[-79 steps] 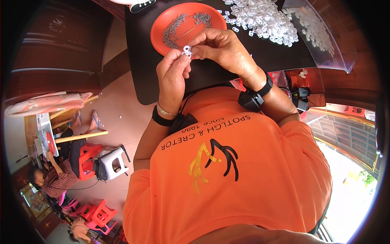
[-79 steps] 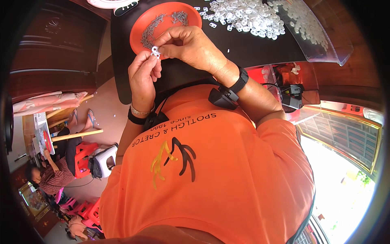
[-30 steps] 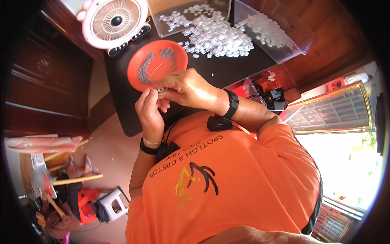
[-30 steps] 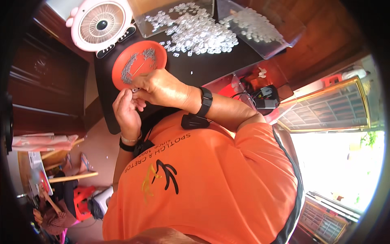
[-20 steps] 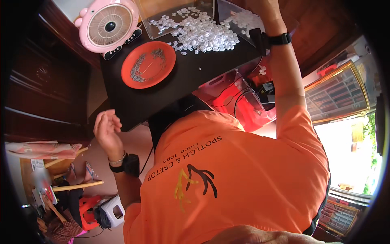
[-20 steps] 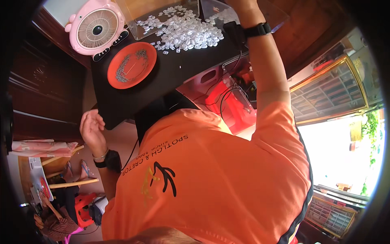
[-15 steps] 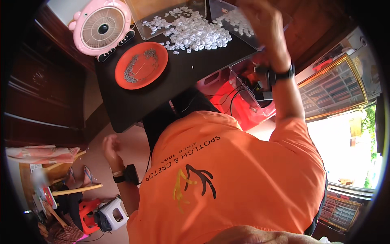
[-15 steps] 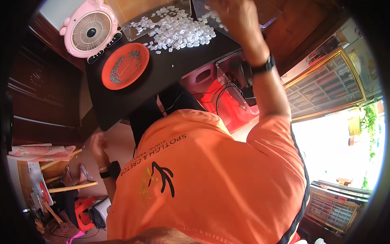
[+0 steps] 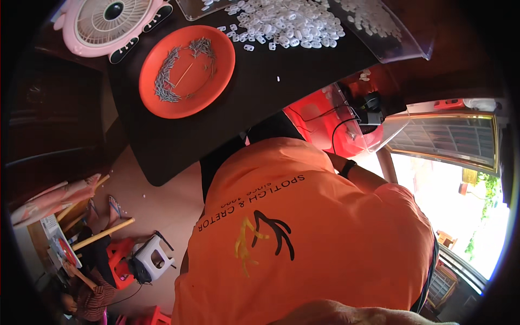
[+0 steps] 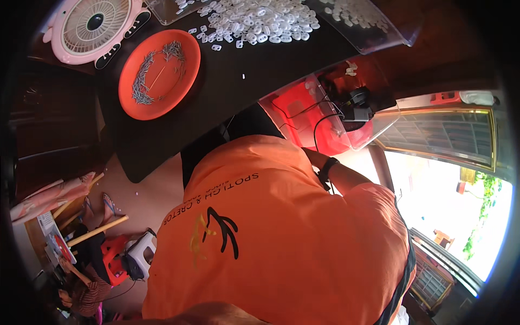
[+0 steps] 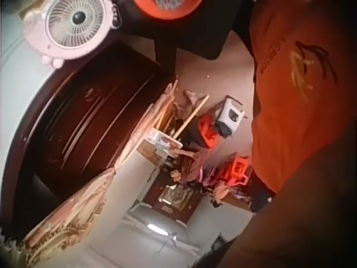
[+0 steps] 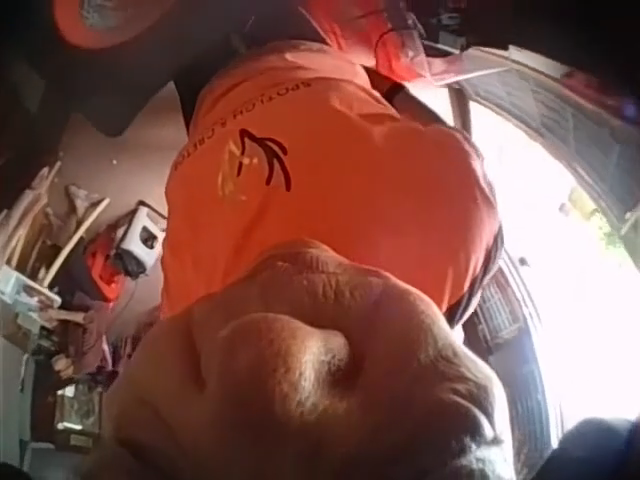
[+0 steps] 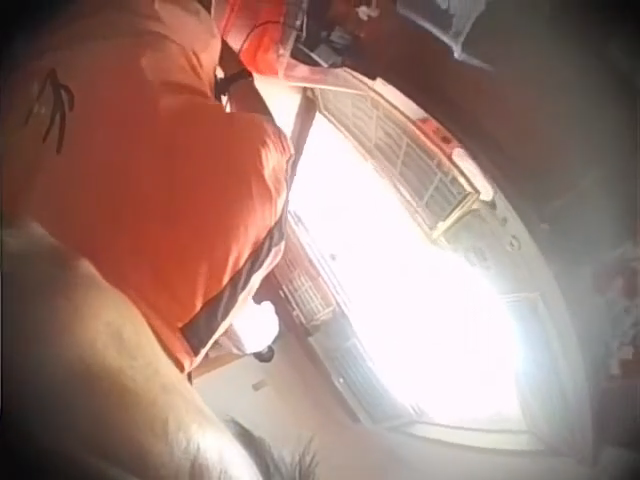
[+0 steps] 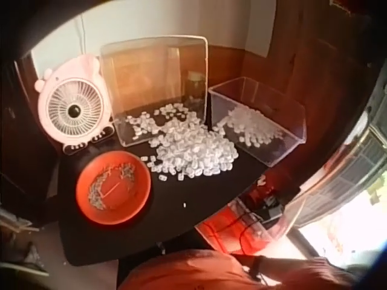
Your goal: The person is manually assembling small white plastic components by inserting tiny metal pieces into them.
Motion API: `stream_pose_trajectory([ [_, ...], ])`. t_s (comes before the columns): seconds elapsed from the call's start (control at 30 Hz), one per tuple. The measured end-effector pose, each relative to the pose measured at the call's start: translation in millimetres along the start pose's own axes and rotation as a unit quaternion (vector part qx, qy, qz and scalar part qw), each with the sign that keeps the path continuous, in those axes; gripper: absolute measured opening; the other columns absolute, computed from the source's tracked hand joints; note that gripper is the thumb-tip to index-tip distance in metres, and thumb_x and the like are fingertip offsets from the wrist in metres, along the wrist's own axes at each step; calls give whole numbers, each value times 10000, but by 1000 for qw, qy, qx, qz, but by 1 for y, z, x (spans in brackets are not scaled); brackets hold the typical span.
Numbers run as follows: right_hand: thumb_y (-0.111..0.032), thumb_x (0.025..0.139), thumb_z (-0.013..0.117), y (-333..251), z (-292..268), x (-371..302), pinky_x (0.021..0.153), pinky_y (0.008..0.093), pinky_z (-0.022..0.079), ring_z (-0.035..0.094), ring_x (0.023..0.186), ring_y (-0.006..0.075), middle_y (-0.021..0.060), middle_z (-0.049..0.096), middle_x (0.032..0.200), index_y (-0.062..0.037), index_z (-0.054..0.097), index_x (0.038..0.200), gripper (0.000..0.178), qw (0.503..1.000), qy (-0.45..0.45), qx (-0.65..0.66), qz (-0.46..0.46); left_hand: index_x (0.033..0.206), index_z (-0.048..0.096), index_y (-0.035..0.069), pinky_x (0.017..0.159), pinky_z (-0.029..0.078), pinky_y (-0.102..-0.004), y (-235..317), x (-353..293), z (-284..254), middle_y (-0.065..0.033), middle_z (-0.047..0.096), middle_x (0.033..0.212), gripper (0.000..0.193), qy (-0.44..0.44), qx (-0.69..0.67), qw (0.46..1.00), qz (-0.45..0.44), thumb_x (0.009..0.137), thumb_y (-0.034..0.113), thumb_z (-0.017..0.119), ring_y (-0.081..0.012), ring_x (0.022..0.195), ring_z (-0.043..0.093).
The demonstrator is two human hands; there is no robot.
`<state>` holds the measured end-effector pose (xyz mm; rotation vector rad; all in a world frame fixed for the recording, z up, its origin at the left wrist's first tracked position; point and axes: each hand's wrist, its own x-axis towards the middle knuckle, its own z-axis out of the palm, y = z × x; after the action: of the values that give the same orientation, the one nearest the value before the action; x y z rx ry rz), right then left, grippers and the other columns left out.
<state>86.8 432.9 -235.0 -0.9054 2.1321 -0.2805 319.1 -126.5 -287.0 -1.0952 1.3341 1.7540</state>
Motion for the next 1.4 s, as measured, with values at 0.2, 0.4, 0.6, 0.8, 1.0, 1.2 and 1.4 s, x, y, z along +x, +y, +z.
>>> stream_pose_trajectory([
  [0.2, -214, 930, 425, -25, -26, 27, 837, 376, 484, 608, 935, 281, 117, 623, 1079, -80, 610, 1066, 266, 983, -69, 166, 37, 1006, 584, 80, 650, 445, -285, 34, 24, 5, -77, 623, 924, 310, -17, -17, 999, -40, 914, 357, 479, -149, 810, 587],
  [0.4, -226, 952, 394, -40, -81, 67, 863, 362, 472, 597, 966, 261, 116, 612, 1110, -65, 582, 1115, 296, 930, -132, 329, 101, 1054, 571, 80, 696, 440, -288, 89, 55, 15, -73, 615, 971, 324, -45, -26, 995, -82, 917, 357, 473, -150, 858, 577],
  [0.6, -238, 975, 363, -55, -119, 48, 889, 347, 460, 587, 997, 242, 116, 600, 1142, -49, 553, 1165, 328, 840, -174, 482, 178, 1102, 557, 81, 742, 435, -290, 92, 23, 23, -68, 607, 1018, 343, -81, -23, 989, -122, 921, 358, 467, -152, 906, 568],
  [0.8, -250, 998, 333, -51, -115, 17, 915, 333, 447, 577, 1028, 222, 115, 588, 1174, -34, 524, 1214, 361, 766, -141, 595, 198, 1150, 543, 81, 787, 431, -293, 109, 33, 24, -64, 599, 1065, 367, -105, 5, 992, -65, 925, 359, 460, -154, 954, 558],
  [1.0, -286, 999, 377, -19, -13, 23, 890, 332, 460, 579, 1021, 183, 105, 605, 1134, -27, 563, 1173, 363, 639, -33, 745, 190, 1198, 530, 82, 833, 426, -296, 72, 17, 37, -59, 590, 1112, 394, -127, 33, 991, -26, 928, 360, 454, -156, 1002, 549],
  [1.2, -359, 926, 530, -36, -95, -10, 763, 266, 469, 593, 888, 121, 18, 628, 1009, -76, 578, 1186, 387, 847, 24, 508, 157, 1284, 499, 90, 905, 401, -329, 118, -48, 72, -52, 596, 1153, 480, -67, 107, 987, 101, 926, 404, 439, -164, 1033, 553],
  [1.4, -129, 898, 587, -72, -148, -26, 850, 299, 493, 587, 1009, 148, 76, 649, 1058, -24, 603, 1143, 267, 881, 223, 418, -6, 1253, 515, 52, 832, 447, -305, 122, -107, 52, -78, 635, 1087, 453, 68, 53, 948, 305, 944, 369, 418, -175, 982, 605],
])
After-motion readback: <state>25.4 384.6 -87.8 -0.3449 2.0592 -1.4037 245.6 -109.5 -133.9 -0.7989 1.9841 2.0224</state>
